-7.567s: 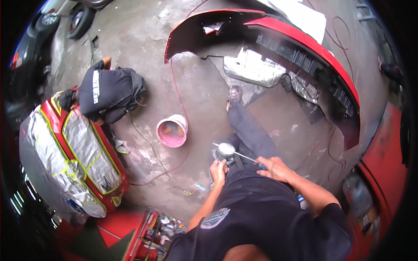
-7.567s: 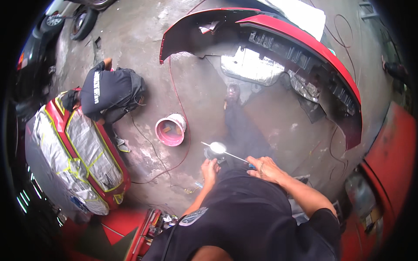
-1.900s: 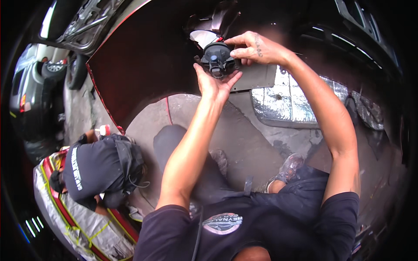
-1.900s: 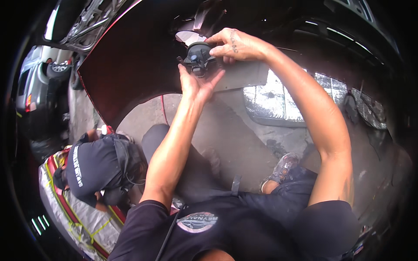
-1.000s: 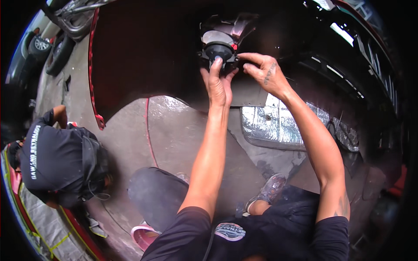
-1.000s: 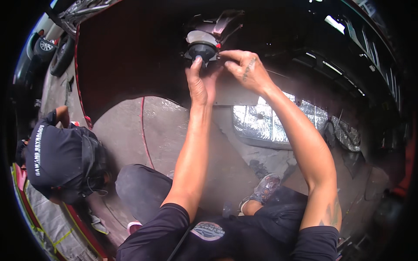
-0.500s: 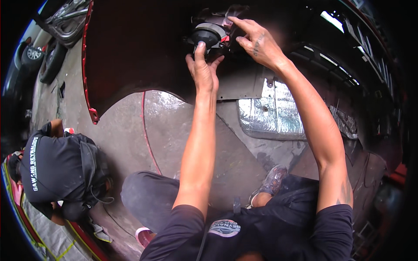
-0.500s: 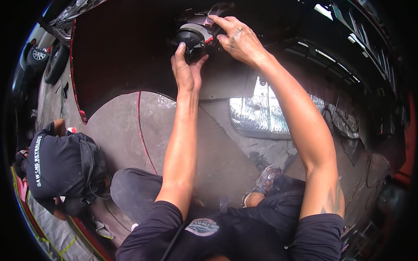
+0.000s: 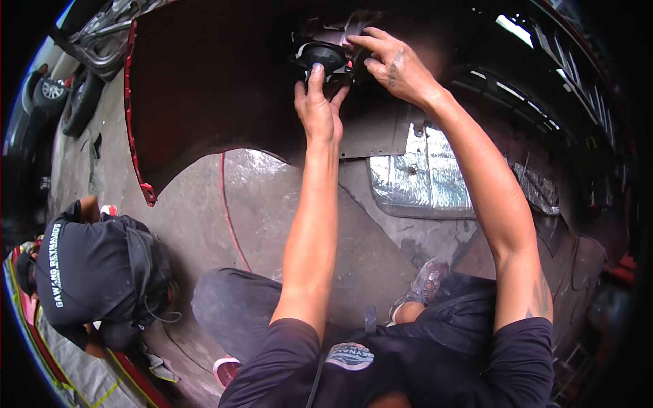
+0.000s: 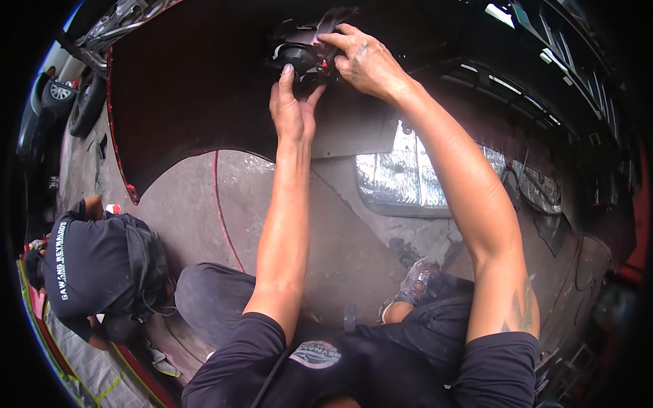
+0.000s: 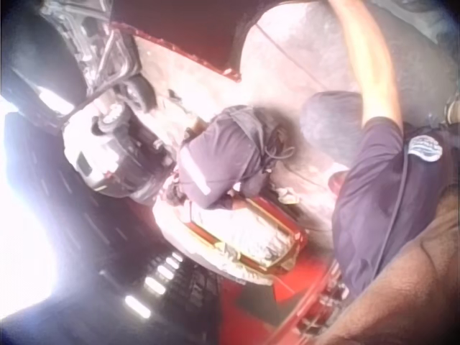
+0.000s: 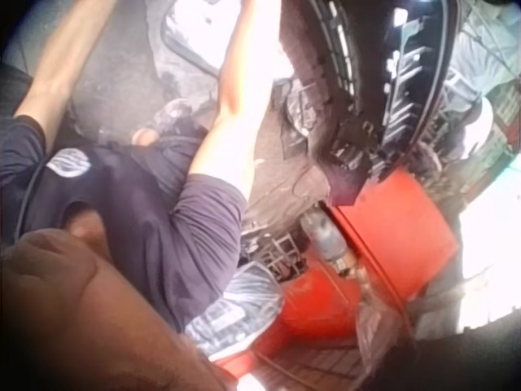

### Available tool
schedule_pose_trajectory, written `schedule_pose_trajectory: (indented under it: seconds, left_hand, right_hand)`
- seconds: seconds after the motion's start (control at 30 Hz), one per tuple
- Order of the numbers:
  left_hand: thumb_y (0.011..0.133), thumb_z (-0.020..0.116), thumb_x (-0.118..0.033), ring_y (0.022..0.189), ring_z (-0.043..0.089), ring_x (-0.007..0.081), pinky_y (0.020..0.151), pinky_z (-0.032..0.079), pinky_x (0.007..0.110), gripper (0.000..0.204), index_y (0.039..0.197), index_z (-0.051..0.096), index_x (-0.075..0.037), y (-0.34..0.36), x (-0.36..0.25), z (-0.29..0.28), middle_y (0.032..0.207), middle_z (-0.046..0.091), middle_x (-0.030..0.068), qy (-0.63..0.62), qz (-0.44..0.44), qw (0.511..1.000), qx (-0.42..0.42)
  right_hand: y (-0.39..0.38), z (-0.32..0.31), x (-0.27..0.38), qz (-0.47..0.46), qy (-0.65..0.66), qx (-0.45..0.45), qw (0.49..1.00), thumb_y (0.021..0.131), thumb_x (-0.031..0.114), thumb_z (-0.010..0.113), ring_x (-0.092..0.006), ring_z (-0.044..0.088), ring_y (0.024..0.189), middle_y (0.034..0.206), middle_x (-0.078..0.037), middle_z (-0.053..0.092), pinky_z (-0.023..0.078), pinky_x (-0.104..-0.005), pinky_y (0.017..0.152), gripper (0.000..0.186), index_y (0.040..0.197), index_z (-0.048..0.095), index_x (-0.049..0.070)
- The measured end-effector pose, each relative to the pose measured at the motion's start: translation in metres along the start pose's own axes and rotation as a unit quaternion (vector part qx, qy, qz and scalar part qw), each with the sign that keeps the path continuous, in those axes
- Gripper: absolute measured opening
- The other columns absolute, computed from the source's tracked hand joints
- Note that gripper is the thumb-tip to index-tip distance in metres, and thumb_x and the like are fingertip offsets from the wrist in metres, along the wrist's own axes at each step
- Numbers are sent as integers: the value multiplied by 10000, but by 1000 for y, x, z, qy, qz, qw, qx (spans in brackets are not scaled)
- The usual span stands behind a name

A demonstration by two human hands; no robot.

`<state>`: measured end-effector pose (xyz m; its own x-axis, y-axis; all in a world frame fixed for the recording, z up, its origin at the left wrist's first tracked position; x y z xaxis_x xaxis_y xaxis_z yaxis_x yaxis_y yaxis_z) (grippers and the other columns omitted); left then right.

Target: The person installs a fog light assembly into a red car bumper, positioning the light and then securing it with a screwdriver.

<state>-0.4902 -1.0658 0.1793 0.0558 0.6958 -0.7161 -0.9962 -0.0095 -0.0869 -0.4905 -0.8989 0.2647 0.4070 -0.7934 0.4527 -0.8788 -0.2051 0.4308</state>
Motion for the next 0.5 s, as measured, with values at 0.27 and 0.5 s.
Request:
schedule_pose_trajectory:
  seconds: [0.27,0.5]
  left_hand:
    - [942,776,-381,1224,601,321,968,577,560,634,1323,434,-8,10,3,4,1335,545,166,-22,15,999,-20]
    - [922,805,-374,1219,610,299,971,575,582,677,1355,447,3,13,7,1,1309,579,144,-23,3,999,-25]
  right_hand:
    - [2,1,-1,46,62,36,996,875,-5,571,-367,673,1136,1265,-178,670,541,-422,1025,487,1333,687,112]
    - [3,2,0,42,93,19,995,917,38,618,-252,721,1002,1172,-153,742,559,-348,927,421,1332,679,74]
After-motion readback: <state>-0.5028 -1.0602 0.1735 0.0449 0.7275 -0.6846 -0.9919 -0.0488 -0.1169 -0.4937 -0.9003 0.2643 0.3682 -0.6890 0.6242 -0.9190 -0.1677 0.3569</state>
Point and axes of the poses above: each hand's wrist, its own y-axis towards the middle knuckle, its own z-axis out of the palm, x = y × z, the point moved 2 cm from there along y, towards the middle knuckle
